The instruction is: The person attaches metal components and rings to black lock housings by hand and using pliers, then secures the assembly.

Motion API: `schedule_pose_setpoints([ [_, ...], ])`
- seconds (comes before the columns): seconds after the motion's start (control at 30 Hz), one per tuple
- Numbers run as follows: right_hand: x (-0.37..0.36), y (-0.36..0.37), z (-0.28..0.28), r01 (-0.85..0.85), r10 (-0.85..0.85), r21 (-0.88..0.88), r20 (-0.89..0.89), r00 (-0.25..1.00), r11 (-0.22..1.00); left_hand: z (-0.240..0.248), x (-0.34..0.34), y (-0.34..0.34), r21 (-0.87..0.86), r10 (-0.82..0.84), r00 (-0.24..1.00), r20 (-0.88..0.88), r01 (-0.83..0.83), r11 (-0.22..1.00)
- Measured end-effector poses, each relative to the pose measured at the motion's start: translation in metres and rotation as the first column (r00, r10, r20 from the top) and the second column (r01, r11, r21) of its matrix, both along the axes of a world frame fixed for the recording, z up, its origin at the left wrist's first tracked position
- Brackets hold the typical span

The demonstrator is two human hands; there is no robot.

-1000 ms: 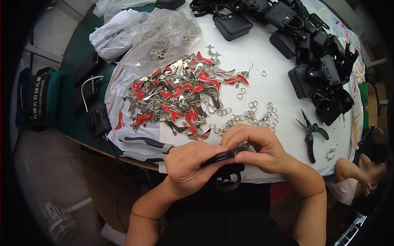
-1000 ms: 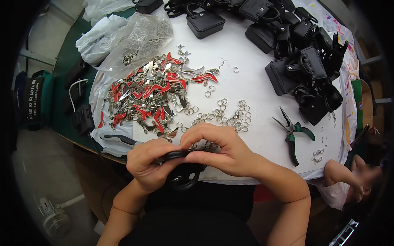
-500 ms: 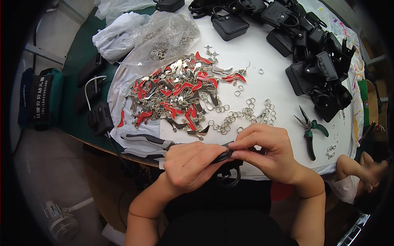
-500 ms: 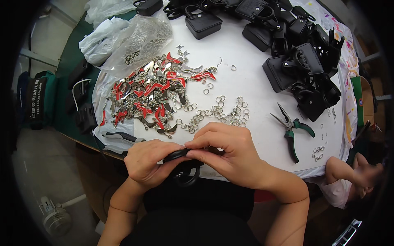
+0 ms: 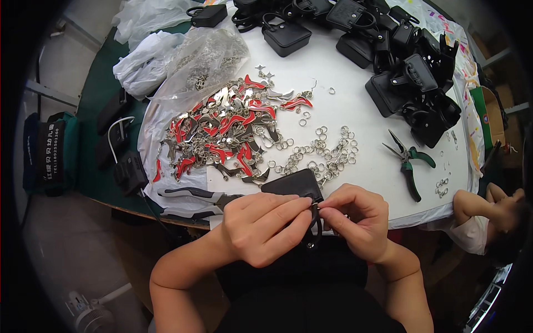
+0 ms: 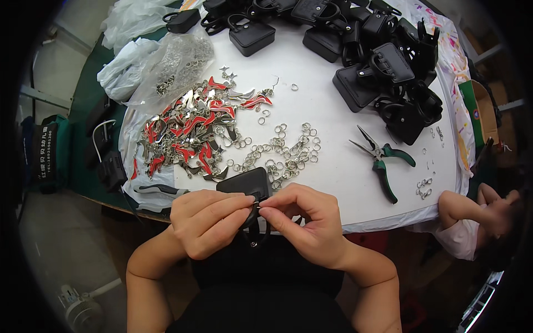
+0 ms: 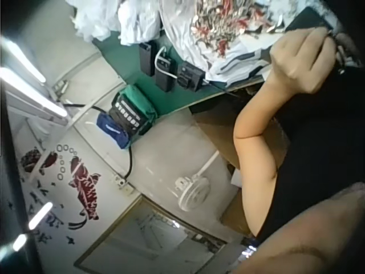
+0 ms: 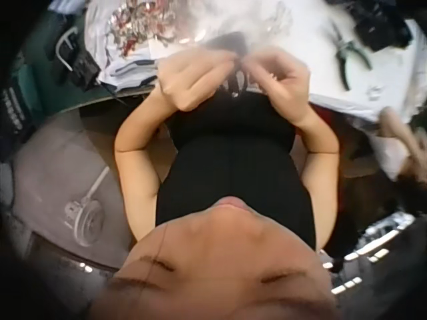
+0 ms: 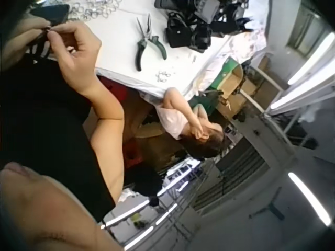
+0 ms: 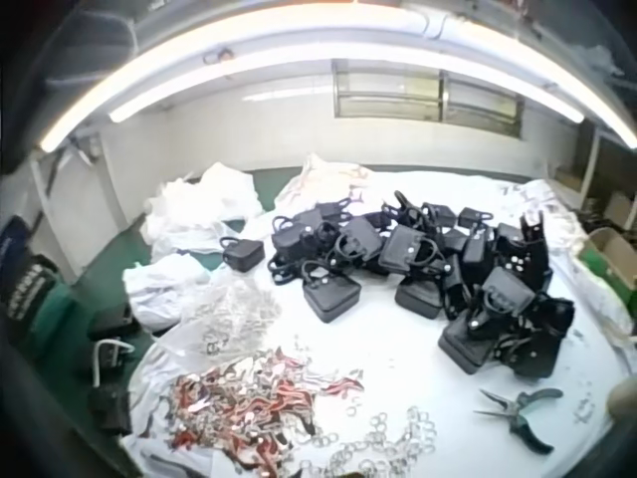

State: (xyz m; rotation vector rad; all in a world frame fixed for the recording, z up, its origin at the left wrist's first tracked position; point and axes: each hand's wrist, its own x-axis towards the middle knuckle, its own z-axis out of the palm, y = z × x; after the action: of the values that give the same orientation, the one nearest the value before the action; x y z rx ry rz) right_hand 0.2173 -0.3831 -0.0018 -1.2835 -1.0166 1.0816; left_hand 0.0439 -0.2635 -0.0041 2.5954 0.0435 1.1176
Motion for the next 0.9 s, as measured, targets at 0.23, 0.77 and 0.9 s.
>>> schedule_pose_setpoints([
  [0.23,-0.001,0.006,0.008,-0.264,0.100,0.158,0.652,0.751,0.952,0.000,-0.021,0.000,-0.060,-0.007,0.998,-0.060,0.004,0.998],
  [0.77,0.002,0.016,0.034,-0.468,0.205,0.129,0.776,0.597,0.874,-0.021,-0.130,0.027,0.084,0.375,0.769,-0.518,-0.390,0.917],
  [0.9,-0.002,0.014,0.031,-0.441,0.170,0.153,0.774,0.609,0.885,-0.005,-0.129,0.026,-0.072,0.333,0.792,-0.512,-0.426,0.902],
])
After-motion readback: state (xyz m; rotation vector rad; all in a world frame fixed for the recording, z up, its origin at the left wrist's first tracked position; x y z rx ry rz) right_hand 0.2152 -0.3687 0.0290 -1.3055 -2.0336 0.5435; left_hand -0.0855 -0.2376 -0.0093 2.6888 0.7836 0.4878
